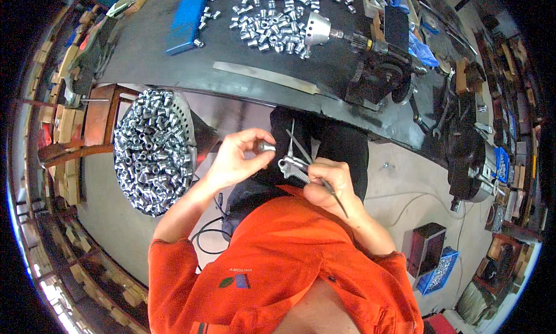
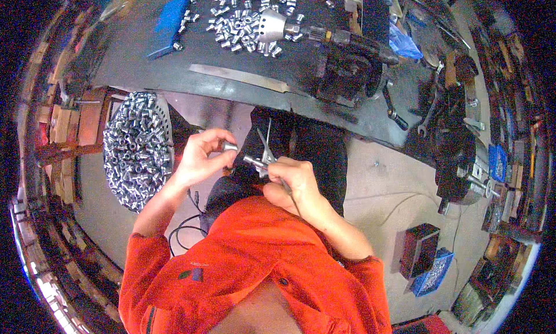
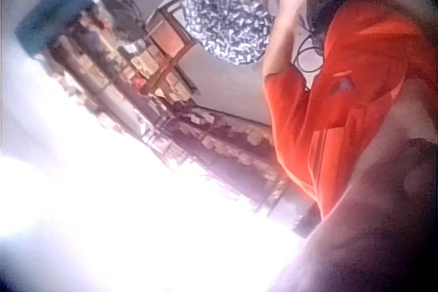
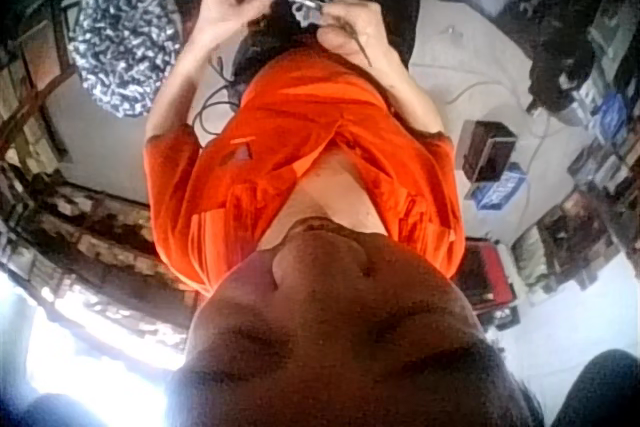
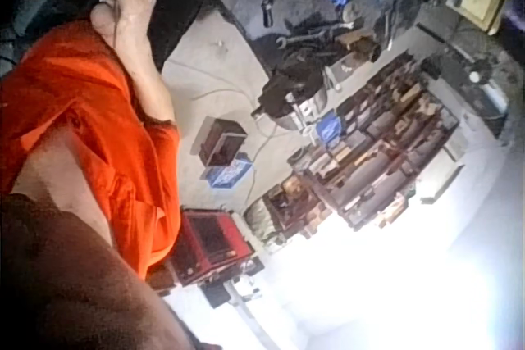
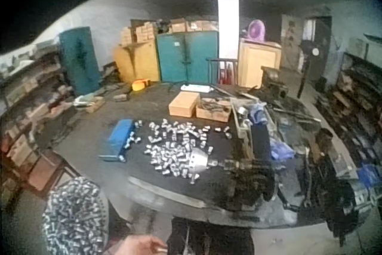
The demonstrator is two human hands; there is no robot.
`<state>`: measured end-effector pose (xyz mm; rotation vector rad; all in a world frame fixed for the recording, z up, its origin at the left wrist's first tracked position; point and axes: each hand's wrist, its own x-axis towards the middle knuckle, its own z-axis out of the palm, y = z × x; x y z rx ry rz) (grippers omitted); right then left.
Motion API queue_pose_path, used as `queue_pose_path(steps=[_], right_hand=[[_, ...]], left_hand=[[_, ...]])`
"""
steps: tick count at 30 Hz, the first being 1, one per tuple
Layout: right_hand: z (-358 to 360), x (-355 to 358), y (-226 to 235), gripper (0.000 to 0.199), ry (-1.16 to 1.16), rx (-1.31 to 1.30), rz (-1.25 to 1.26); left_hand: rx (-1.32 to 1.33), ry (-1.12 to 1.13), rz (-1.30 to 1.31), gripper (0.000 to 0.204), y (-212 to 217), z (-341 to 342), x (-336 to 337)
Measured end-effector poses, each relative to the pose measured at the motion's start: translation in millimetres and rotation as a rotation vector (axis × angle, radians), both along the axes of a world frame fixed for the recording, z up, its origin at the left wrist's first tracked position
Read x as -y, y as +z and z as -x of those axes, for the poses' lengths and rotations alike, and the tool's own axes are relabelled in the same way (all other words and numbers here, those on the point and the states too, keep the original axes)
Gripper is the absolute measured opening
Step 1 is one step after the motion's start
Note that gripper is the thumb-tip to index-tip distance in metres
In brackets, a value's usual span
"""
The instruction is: The person picks up metal parts from a container, measures their length using a caliper, and places them onto a pile on the workbench.
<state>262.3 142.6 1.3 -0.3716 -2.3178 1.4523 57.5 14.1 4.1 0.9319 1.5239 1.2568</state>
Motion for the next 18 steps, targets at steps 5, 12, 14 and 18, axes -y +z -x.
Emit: queue_pose_path(steps=[5,12,14,18], right_hand=[[-7.7,4.3,26.3,0.029,0.133,-0.204,0.004],[0.6,13.9,24.3,0.027,0.202,-0.196,0.049],[2.4,10.0,22.9,0.029,0.253,-0.104,0.082],[20.3,10.0,4.5,0.024,0.207,-0.112,-0.046]], left_hand=[[-0.882,0.086,-0.107,0.026,-8.4,13.5,-2.7],[-1.052,0.06,-0.156,0.026,-16.0,10.6,-5.7],[-1.047,0.001,-0.166,0.027,-11.3,8.4,-6.1],[-1.07,-0.063,-0.228,0.029,-11.8,1.6,-14.2]])
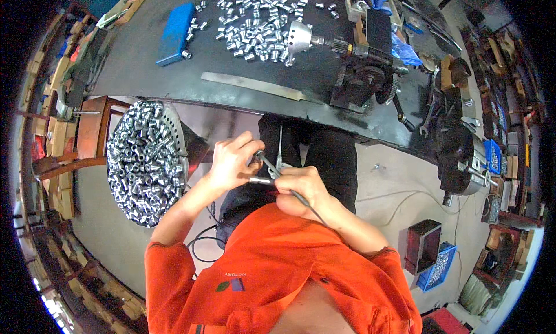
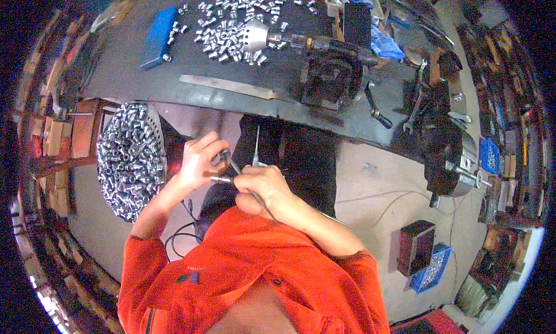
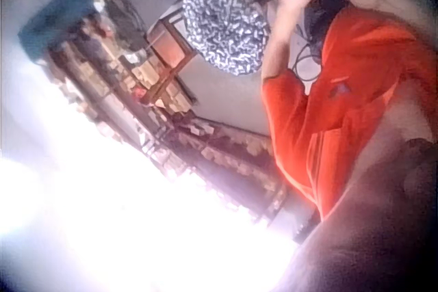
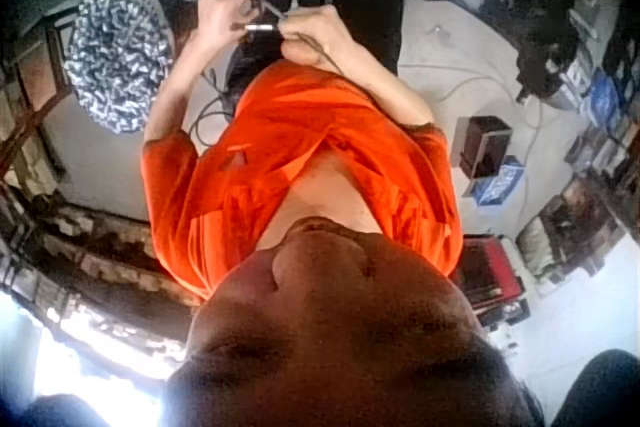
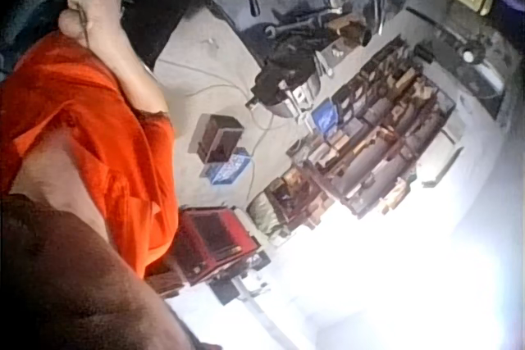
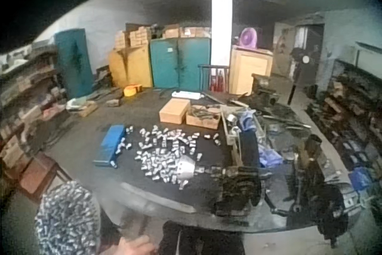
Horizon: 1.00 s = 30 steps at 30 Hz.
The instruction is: The person picks up metal parts from a container, measures their length using a caliper, and places them onto a pile on the workbench.
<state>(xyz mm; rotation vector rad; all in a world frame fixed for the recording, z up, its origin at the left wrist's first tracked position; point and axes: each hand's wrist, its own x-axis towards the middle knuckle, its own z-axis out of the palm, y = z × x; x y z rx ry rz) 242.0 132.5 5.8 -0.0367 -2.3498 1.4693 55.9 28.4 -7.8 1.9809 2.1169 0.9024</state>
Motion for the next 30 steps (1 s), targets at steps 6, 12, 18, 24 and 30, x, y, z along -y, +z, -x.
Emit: queue_pose_path(steps=[6,12,18,24,30], right_hand=[[-8.4,-0.6,-9.8,0.023,-0.19,-0.085,-0.14],[-22.9,-5.3,8.0,0.021,-0.344,-0.128,-0.103],[-24.0,0.3,-4.5,0.02,-0.318,-0.098,-0.056],[-31.2,-1.8,-11.0,0.016,-0.34,-0.033,0.013],[-21.7,1.1,-14.6,0.023,-0.275,-0.073,0.05]], left_hand=[[-0.027,0.027,0.098,0.024,-2.6,17.8,-23.6],[-0.07,0.142,-0.096,0.026,-6.1,79.1,-97.3],[0.728,0.307,-0.232,0.045,8.1,139.1,-173.7],[0.523,0.302,-0.062,0.039,32.6,166.8,-101.4],[-0.021,0.592,0.156,0.03,3.7,240.6,41.0]])
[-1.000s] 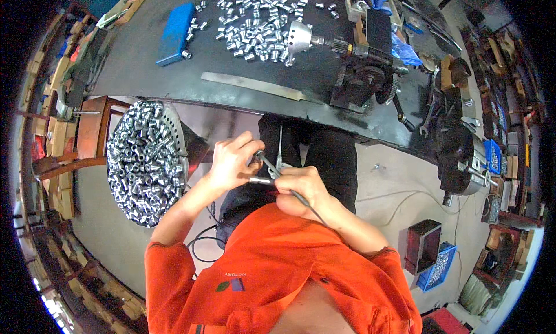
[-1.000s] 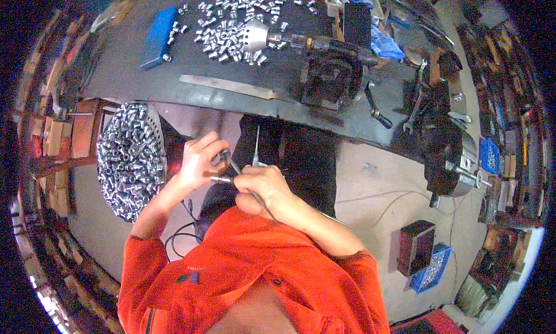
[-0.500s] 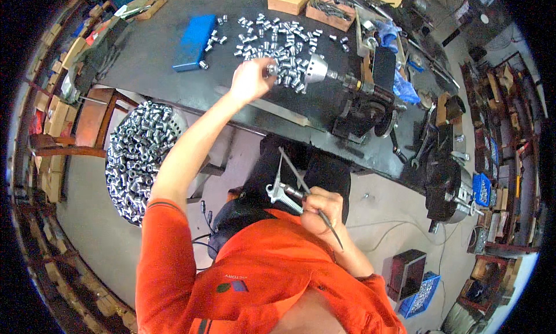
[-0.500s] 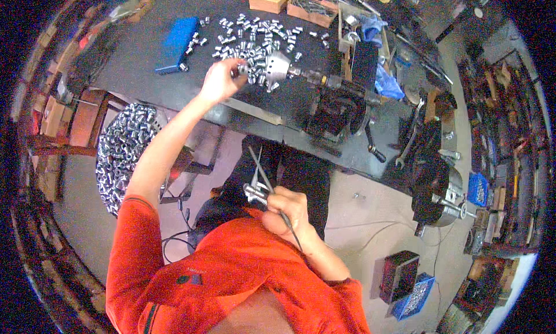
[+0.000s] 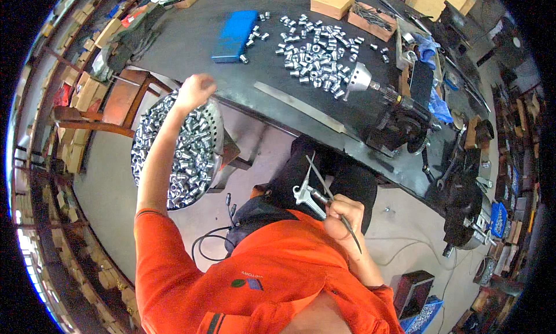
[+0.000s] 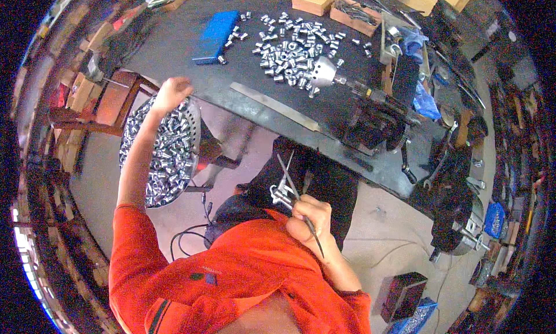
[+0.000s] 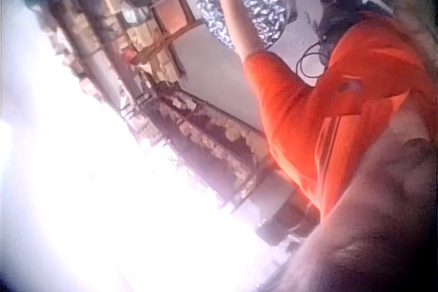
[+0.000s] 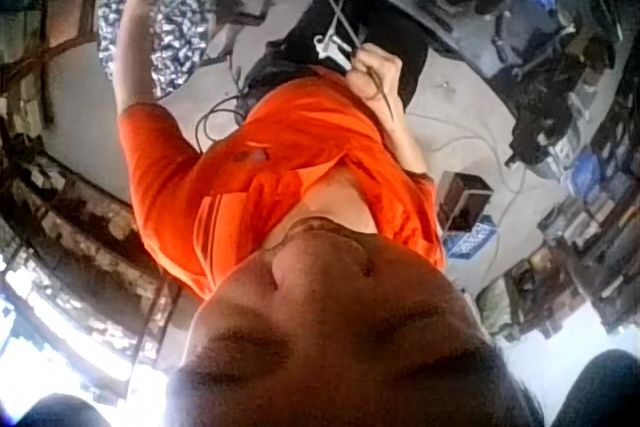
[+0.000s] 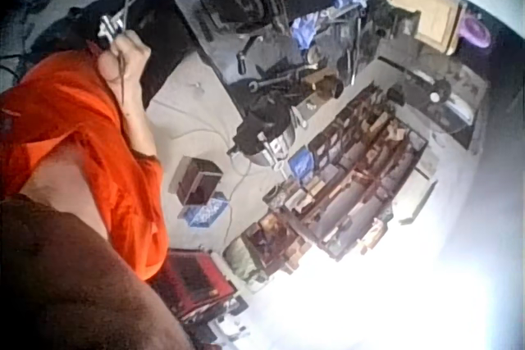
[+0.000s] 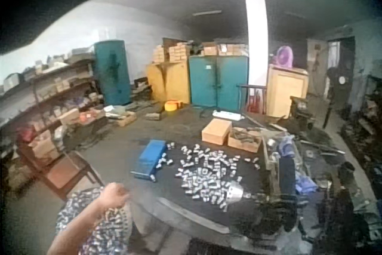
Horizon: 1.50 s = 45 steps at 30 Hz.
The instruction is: The person picks up metal parts from a container, measures their length using a caliper, and places them onto a pile on the workbench.
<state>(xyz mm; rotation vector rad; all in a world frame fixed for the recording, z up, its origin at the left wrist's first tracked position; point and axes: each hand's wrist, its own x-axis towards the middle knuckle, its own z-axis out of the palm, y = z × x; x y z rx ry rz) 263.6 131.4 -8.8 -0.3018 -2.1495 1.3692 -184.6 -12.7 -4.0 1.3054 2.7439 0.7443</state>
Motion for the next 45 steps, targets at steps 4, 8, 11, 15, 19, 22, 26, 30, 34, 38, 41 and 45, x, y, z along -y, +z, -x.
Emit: queue_pose_path(steps=[4,8,11,15,19,22,26,30,34,38,41,45], right_hand=[[4.6,1.5,5.4,0.024,0.03,0.019,-0.003],[5.4,4.0,5.7,0.024,0.008,-0.001,-0.024],[1.0,3.1,2.8,0.024,-0.02,0.017,-0.073],[-1.8,4.0,3.3,0.02,-0.027,0.038,-0.041],[-2.2,4.2,5.3,0.02,-0.061,0.053,-0.111],[-1.9,4.0,0.2,0.02,-0.066,0.049,-0.129],[2.6,1.4,2.8,0.02,0.045,0.035,-0.053],[4.5,4.7,7.4,0.022,0.108,0.055,0.004],[8.1,-4.6,20.6,0.025,0.203,0.045,0.031],[12.9,-7.4,26.5,0.024,0.193,0.05,-0.005],[15.1,-6.1,24.2,0.022,0.143,0.078,-0.06],[18.2,-3.8,23.0,0.018,0.108,0.154,-0.127]], left_hand=[[0.177,0.217,0.242,0.033,-17.4,11.9,35.4],[-0.141,0.363,0.323,0.036,-55.5,13.9,34.8],[-0.224,0.406,0.441,0.034,-66.7,9.6,22.4],[-0.257,0.379,0.491,0.031,-80.8,13.8,19.1],[-0.152,0.373,0.282,0.031,-64.2,2.4,26.6],[0.628,0.356,-0.39,0.026,-42.4,-11.9,39.3],[0.965,0.083,-0.72,0.031,18.4,-85.3,37.4],[1.024,-0.212,-0.62,0.027,23.8,-137.4,22.0],[1.114,-0.301,-0.391,0.03,37.1,-194.9,-3.5],[0.908,-0.508,-0.274,0.023,36.8,-216.9,-19.1],[0.599,-0.605,-0.194,0.022,44.0,-224.9,-23.4],[0.424,-0.647,-0.134,0.021,50.5,-239.1,-23.4]])
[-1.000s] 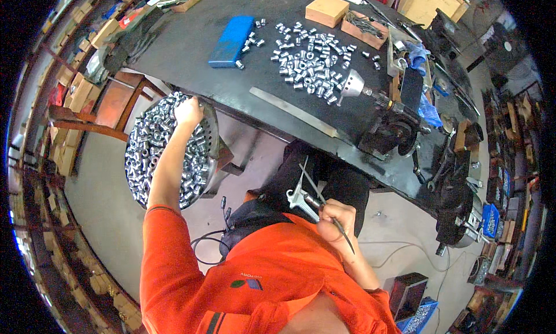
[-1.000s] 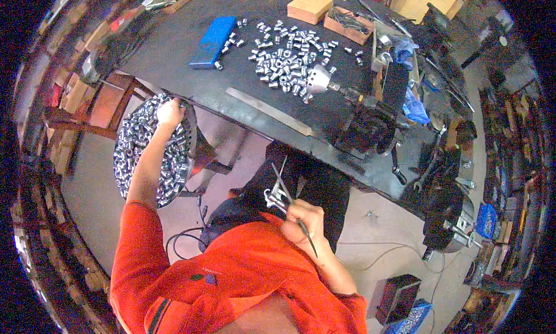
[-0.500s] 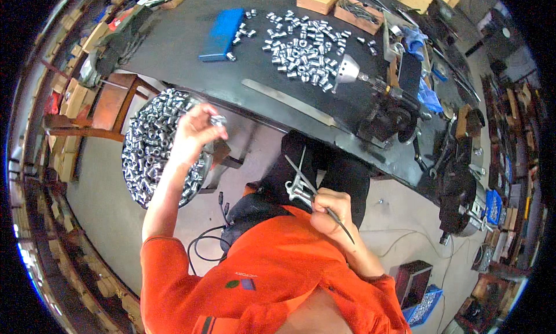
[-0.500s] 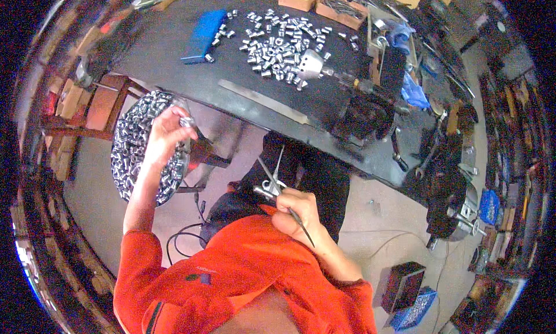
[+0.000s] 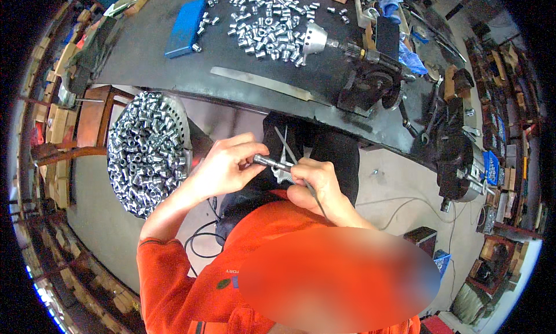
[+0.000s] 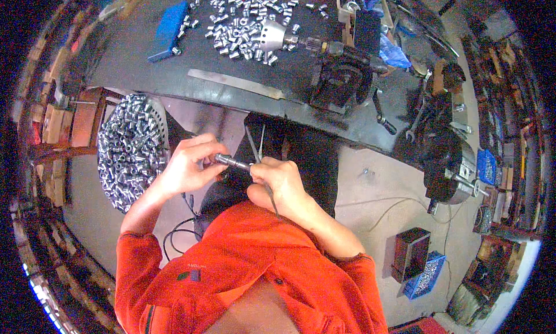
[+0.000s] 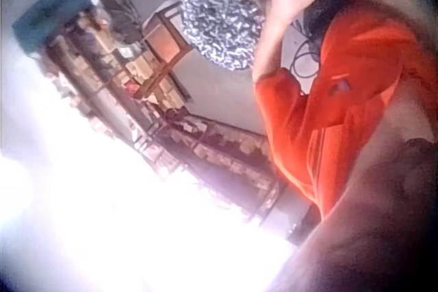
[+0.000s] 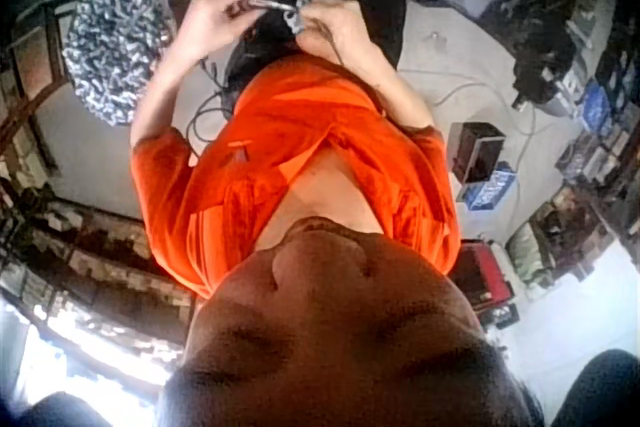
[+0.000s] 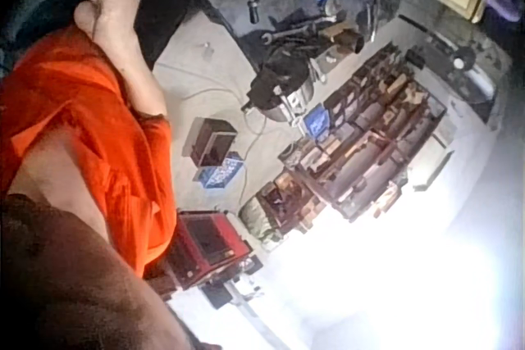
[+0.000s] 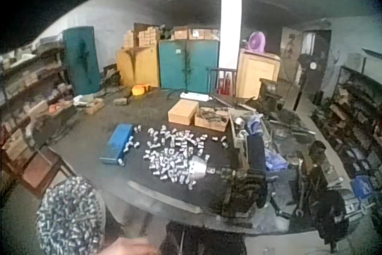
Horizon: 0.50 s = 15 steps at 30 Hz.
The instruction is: The person picks up metal parts from a container, measures their length using a caliper, and places them onto a pile on the workbench.
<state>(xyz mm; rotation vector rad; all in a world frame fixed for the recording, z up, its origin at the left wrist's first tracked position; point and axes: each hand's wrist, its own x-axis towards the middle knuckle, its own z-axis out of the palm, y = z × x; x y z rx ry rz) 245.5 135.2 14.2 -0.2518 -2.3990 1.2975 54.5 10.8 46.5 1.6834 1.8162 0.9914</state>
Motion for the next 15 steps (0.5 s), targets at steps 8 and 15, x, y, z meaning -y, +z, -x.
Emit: queue_pose_path(steps=[8,15], right_hand=[[-1.5,0.1,-7.9,0.016,-0.015,0.004,0.033],[-3.5,-1.5,-0.3,0.016,-0.039,-0.024,-0.01]], left_hand=[[-0.171,-0.165,-0.088,0.03,-2.8,-0.4,-8.2],[0.83,-0.088,0.303,0.024,-18.8,2.3,-7.9]])
